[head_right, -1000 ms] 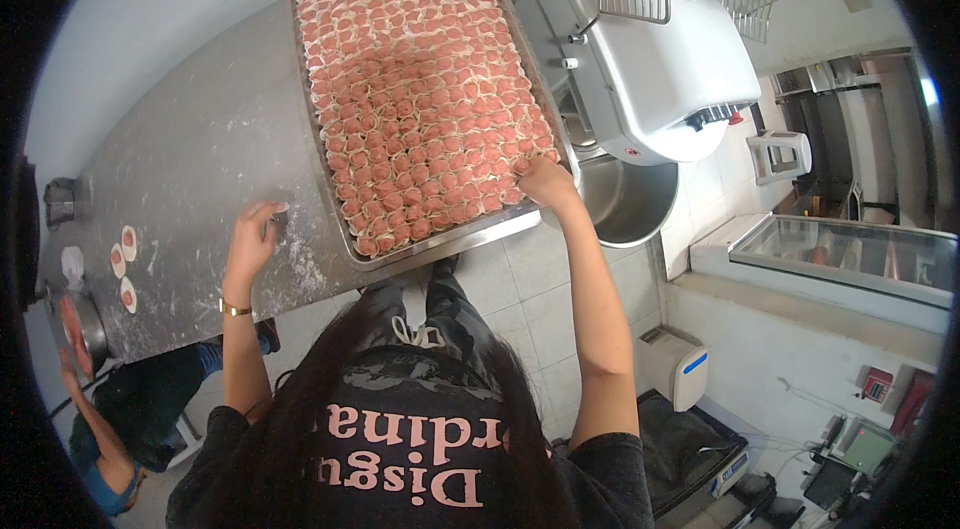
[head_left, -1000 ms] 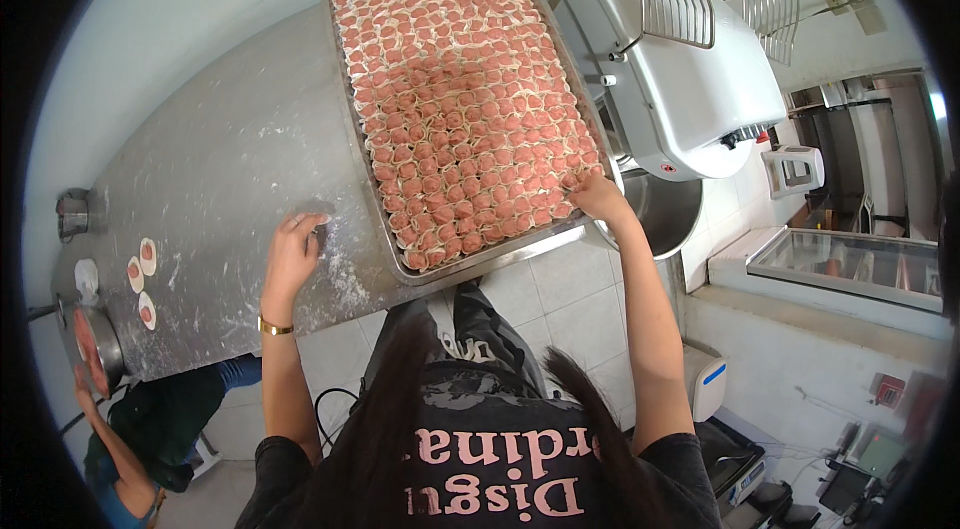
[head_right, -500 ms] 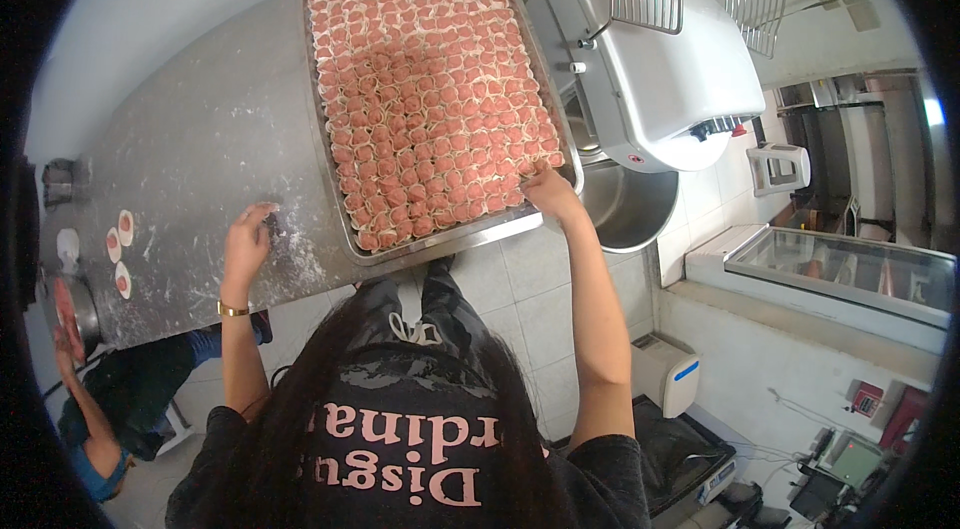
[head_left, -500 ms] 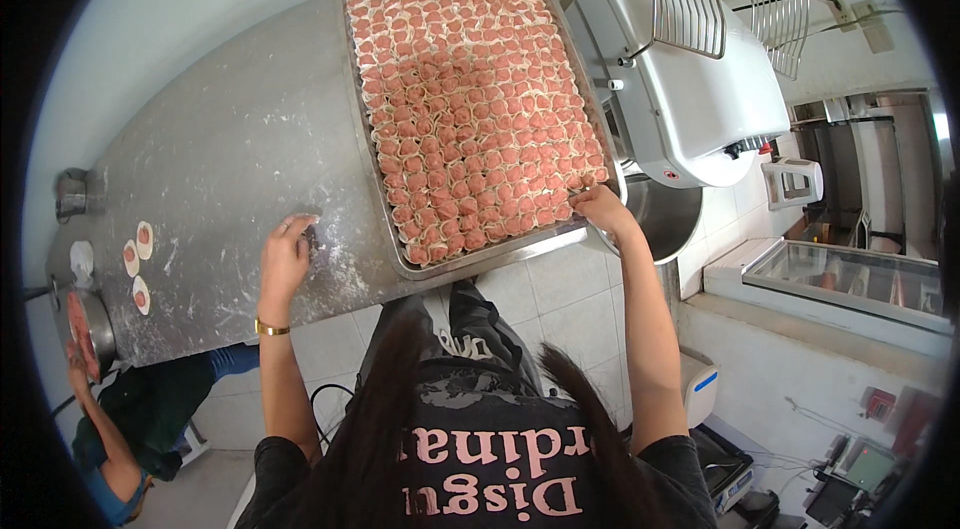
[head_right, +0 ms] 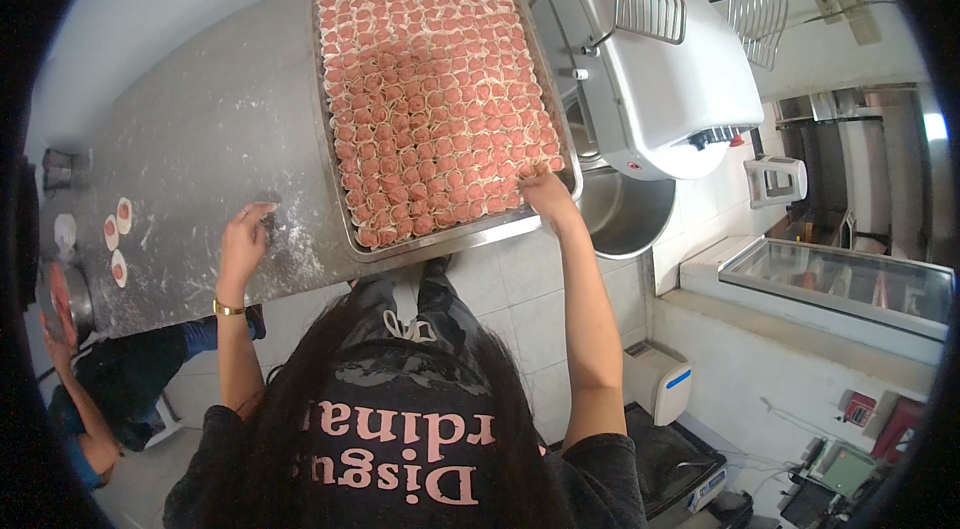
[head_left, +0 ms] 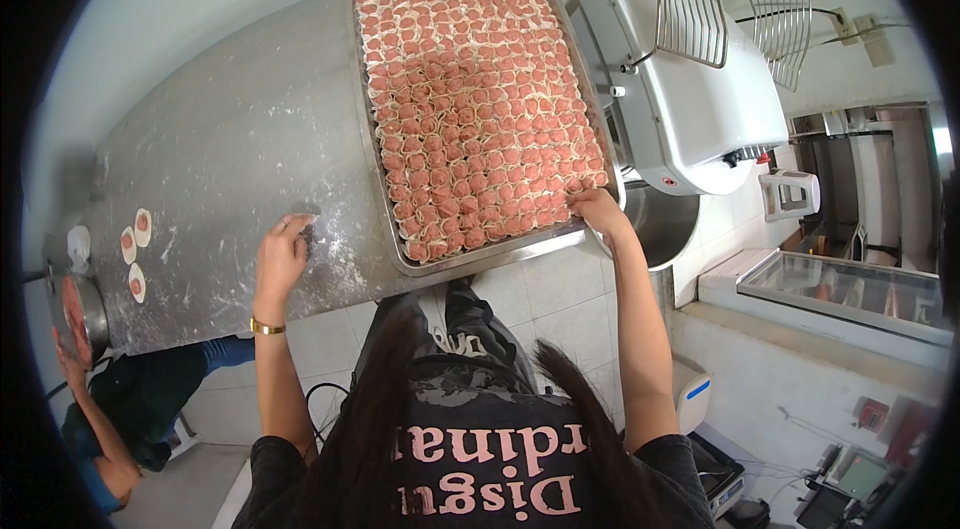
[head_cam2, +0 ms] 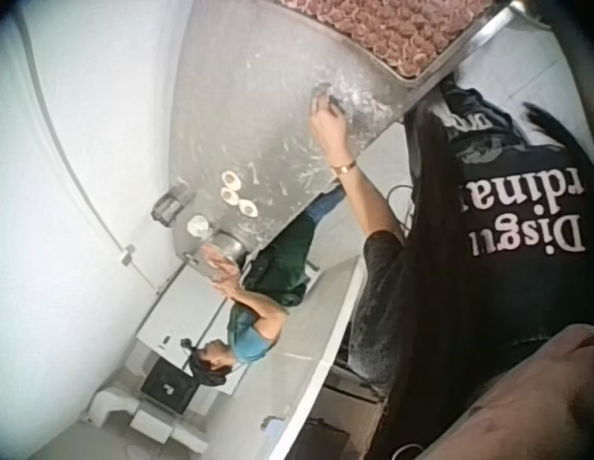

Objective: The person places a small amount of filling onto round dough discs, folds them in half, and pinches the edges to seal. The finished dumplings are placed in neat rows on a large metal tray. Another person works alongside, performing the same task.

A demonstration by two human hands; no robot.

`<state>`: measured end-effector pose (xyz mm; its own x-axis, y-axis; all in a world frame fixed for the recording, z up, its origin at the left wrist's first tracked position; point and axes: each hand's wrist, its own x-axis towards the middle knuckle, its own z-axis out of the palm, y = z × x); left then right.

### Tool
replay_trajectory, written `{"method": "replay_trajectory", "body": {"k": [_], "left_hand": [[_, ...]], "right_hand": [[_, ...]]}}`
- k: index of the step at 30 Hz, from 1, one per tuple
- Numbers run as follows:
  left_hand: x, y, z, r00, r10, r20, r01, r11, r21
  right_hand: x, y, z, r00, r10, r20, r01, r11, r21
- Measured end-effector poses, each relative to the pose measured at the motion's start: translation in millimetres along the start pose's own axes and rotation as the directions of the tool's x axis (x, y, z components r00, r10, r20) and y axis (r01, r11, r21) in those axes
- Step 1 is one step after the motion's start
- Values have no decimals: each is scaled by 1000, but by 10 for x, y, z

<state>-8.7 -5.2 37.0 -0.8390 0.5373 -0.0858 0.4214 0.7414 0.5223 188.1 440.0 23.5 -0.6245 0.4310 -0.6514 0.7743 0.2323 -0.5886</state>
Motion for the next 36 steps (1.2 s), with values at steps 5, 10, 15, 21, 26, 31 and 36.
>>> {"method": "replay_trajectory", "body": {"k": [5, 10, 15, 21, 26, 31, 36], "left_hand": [[-30, -31, -16, 998, 58, -30, -59, 998, -23], [-274, -467, -22, 941, -90, -325, 73, 995, -66], [-574, -1608, -105, 513, -527, -677, 447, 838, -314], [-1087, -3345, -509, 3, -593, -805, 770, 515, -376], [-1269, -4338, -883, 240, -602, -762, 929, 371, 0], [-1231, -4689, -1198, 195, -625, -756, 915, 394, -90], [-1177, -4736, -1278, 204, -680, -704, 873, 452, -183]], "right_hand": [[100, 102, -40, 999, -40, 27, 34, 981, 189], [415, 410, -31, 976, -218, -3, 214, 962, -168], [505, 605, -264, 990, -122, 71, 113, 986, 122], [474, 539, -209, 986, -158, 53, 160, 987, -26], [494, 628, -153, 993, -47, -109, 55, 996, 70], [782, 517, -201, 902, -295, 314, 391, 253, -885], [662, 136, -41, 966, 146, 214, 169, 272, -947]]}}
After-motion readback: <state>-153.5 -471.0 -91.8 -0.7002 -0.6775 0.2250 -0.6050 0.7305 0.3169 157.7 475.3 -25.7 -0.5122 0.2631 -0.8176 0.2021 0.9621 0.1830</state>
